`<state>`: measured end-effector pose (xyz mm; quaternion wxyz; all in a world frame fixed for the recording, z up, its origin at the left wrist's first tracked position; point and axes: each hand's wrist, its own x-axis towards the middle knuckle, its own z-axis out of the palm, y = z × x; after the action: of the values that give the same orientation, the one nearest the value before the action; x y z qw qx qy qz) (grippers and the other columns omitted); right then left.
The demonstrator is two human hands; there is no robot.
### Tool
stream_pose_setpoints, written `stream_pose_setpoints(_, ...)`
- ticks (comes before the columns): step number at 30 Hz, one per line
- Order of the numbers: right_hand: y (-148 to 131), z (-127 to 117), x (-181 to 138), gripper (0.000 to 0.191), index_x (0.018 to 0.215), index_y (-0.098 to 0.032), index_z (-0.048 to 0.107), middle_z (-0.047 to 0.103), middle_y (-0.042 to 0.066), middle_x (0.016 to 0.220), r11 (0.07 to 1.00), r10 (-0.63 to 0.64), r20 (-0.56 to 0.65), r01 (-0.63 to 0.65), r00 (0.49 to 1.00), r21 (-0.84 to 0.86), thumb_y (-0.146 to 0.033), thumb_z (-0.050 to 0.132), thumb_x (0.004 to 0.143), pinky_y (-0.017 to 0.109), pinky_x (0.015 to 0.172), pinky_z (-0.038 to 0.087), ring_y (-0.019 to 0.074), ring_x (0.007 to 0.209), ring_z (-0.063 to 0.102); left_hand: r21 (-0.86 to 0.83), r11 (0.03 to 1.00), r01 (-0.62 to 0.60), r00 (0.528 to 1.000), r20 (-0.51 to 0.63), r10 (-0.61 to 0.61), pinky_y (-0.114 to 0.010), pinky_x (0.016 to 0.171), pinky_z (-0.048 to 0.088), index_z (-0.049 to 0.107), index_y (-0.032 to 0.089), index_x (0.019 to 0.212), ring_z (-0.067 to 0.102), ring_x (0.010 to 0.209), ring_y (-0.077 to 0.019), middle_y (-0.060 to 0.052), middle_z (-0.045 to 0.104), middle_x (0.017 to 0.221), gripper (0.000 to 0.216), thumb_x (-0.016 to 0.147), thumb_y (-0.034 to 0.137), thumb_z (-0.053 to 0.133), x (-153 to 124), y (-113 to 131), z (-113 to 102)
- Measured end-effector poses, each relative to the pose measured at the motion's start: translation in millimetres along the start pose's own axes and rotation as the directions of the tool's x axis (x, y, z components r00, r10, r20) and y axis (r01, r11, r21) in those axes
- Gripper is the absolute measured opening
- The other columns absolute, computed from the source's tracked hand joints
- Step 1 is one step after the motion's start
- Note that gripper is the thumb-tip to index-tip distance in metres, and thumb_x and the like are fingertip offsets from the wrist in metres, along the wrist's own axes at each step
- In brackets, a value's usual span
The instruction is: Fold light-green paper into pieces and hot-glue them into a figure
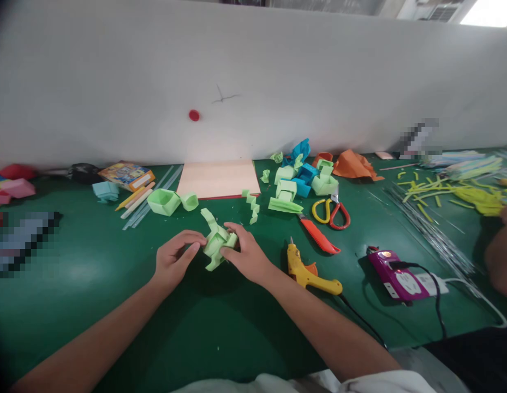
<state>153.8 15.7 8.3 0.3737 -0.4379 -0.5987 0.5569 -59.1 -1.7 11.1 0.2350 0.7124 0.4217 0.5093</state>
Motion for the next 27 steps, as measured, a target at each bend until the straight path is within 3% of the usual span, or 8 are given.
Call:
stream_pose_setpoints(7, 2, -7, 9, 0.055, 0.127, -0.029, 0.054, 0.061, 0.000, 0.105, 0.985, 0.114, -0.047, -0.107, 0.992, 0.139, -0.029, 0.073, 0.076, 0.039, 0.085, 0.054, 0.0208, 0.092, 0.063, 0.019, 1.000, -0.016, 0.999, 0.048, 0.015, -0.035, 0.087, 0.059, 0.077, 0.022, 0.095, 0.073, 0.094, -0.0210, -0.007, 0.078, 0.100, 0.020, 0.098, 0.028, 0.059, 2, 4, 0)
stream_pose_setpoints(16, -4, -11, 15, 0.047, 0.113, -0.024, 0.060, 0.066, 0.000, 0.095, 0.927, 0.273, -0.059, -0.246, 0.960, 0.285, -0.031, 0.075, 0.068, 0.031, 0.065, 0.052, 0.0211, 0.086, 0.066, 0.051, 0.997, -0.055, 0.988, 0.145, 0.047, -0.040, 0.098, 0.058, 0.077, 0.024, 0.111, 0.071, 0.111, -0.0240, -0.009, 0.075, 0.117, 0.023, 0.097, 0.025, 0.059, 4, 2, 1)
stream_pose_setpoints(27, 2, -8, 20, 0.047, 0.107, -0.024, 0.063, 0.070, 0.001, 0.097, 0.905, 0.295, -0.083, -0.250, 0.952, 0.345, -0.031, 0.077, 0.063, 0.030, 0.057, 0.048, 0.0215, 0.081, 0.066, 0.084, 0.987, -0.135, 0.974, 0.197, 0.116, -0.040, 0.102, 0.056, 0.067, 0.025, 0.131, 0.067, 0.118, -0.0240, -0.010, 0.069, 0.127, 0.038, 0.095, 0.016, 0.058, 0, -1, 2)
